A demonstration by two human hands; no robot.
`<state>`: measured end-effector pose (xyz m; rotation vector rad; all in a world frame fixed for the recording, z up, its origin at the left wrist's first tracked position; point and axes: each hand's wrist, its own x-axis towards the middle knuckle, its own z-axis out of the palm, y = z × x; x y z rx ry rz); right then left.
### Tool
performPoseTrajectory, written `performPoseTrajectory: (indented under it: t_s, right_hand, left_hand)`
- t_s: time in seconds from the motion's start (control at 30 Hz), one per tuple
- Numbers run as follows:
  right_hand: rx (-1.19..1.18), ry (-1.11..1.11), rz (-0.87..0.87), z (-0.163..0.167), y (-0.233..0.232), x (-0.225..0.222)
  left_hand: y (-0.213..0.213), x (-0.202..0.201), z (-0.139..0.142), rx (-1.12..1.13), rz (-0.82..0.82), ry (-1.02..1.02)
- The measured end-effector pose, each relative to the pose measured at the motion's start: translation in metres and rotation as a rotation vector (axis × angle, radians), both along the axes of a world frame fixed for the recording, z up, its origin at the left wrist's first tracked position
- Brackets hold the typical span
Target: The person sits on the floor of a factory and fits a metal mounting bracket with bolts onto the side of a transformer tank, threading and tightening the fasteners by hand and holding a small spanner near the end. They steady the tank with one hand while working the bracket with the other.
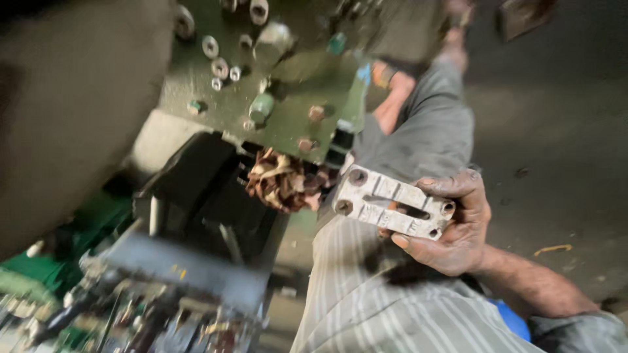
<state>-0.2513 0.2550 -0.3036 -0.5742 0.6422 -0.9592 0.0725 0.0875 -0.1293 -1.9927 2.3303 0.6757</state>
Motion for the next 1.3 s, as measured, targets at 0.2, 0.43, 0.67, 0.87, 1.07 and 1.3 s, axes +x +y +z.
performPoseTrajectory:
  t_s: [0.2, 0.43, 0.67, 0.87, 1.07, 1.3]
  right_hand:
    - [-0.278, 0.095, -0.263, 0.060, -0.062, -0.004]
    - [-0.457, 0.018, -0.310, 0.139, -0.147, -0.010]
    - [-0.279, -0.419, 0.009, 0.174, -0.220, 0.024]
    - [-0.369, -0.412, 0.315, 0.185, -0.267, 0.053]
    - [-0.301, -0.419, 0.482, 0.182, -0.266, 0.073]
    - [-0.273, -0.534, 0.553, 0.177, -0.245, 0.089]
  left_hand:
    - [-0.040, -0.007, 0.043, -0.186, -0.232, -0.148]
    - [-0.086, -0.044, 0.099, -0.232, -0.447, -0.470]
    - [-0.086, -0.055, 0.116, -0.198, -0.383, -0.355]
    - [-0.085, -0.059, 0.114, -0.309, -0.273, -0.027]
    - [-0.087, -0.057, 0.092, -0.249, -0.394, -0.426]
    - [-0.081, -0.045, 0.061, -0.434, -0.357, -0.331]
